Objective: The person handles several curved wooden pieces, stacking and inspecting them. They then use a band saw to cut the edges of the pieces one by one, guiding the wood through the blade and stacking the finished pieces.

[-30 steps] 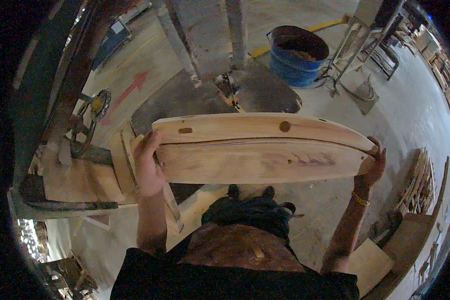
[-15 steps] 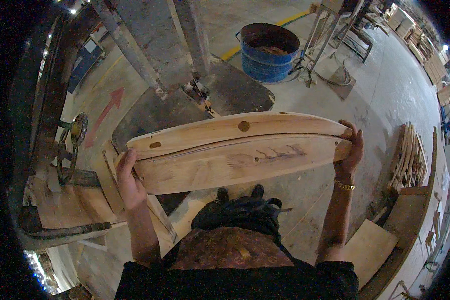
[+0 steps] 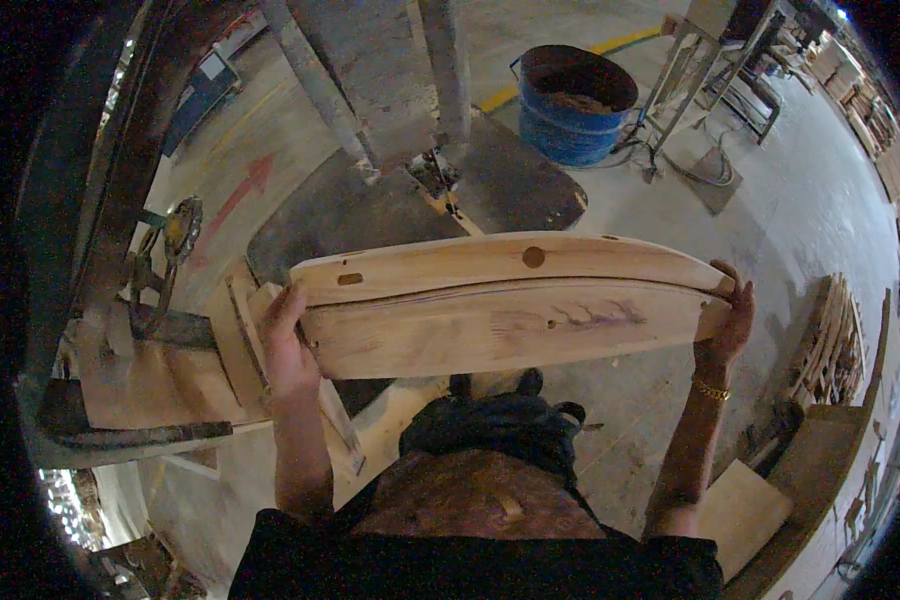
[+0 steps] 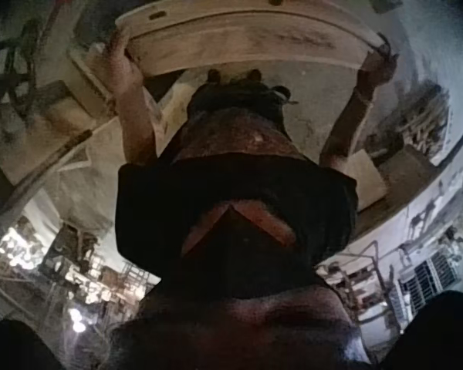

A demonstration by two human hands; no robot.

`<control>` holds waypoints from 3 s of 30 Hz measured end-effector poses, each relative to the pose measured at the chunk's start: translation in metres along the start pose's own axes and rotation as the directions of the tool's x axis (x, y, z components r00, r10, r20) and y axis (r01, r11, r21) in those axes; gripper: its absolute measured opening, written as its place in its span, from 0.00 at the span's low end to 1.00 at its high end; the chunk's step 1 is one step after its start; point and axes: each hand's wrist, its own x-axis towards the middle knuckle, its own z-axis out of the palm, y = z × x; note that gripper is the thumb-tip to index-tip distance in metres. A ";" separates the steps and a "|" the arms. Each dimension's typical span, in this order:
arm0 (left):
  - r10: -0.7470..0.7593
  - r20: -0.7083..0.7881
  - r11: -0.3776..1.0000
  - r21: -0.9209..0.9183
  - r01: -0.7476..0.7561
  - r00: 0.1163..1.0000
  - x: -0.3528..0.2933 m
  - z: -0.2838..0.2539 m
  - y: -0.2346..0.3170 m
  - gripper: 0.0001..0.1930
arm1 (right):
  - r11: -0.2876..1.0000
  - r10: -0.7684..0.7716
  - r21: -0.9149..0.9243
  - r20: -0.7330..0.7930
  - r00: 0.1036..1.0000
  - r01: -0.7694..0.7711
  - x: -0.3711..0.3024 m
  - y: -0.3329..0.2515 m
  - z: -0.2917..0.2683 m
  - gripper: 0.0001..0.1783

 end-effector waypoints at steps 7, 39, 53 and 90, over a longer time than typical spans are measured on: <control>-0.034 -0.070 0.998 0.055 0.038 0.997 -0.009 0.016 0.006 0.20 | 0.998 -0.023 -0.051 -0.063 0.998 0.020 0.003 -0.003 -0.004 0.30; -0.287 0.155 0.953 0.148 0.264 0.945 0.079 -0.054 -0.111 0.14 | 0.960 0.269 -0.091 0.034 0.963 -0.265 -0.042 0.117 0.007 0.23; -0.339 0.164 0.939 -0.003 0.344 0.926 0.187 -0.106 -0.153 0.13 | 0.925 0.287 -0.171 -0.270 0.919 -0.340 -0.103 0.198 0.014 0.27; 0.306 0.074 0.712 0.644 -0.280 0.949 0.066 0.053 -0.247 0.35 | 0.754 0.324 -0.622 0.069 0.944 -0.213 -0.213 0.179 0.021 0.41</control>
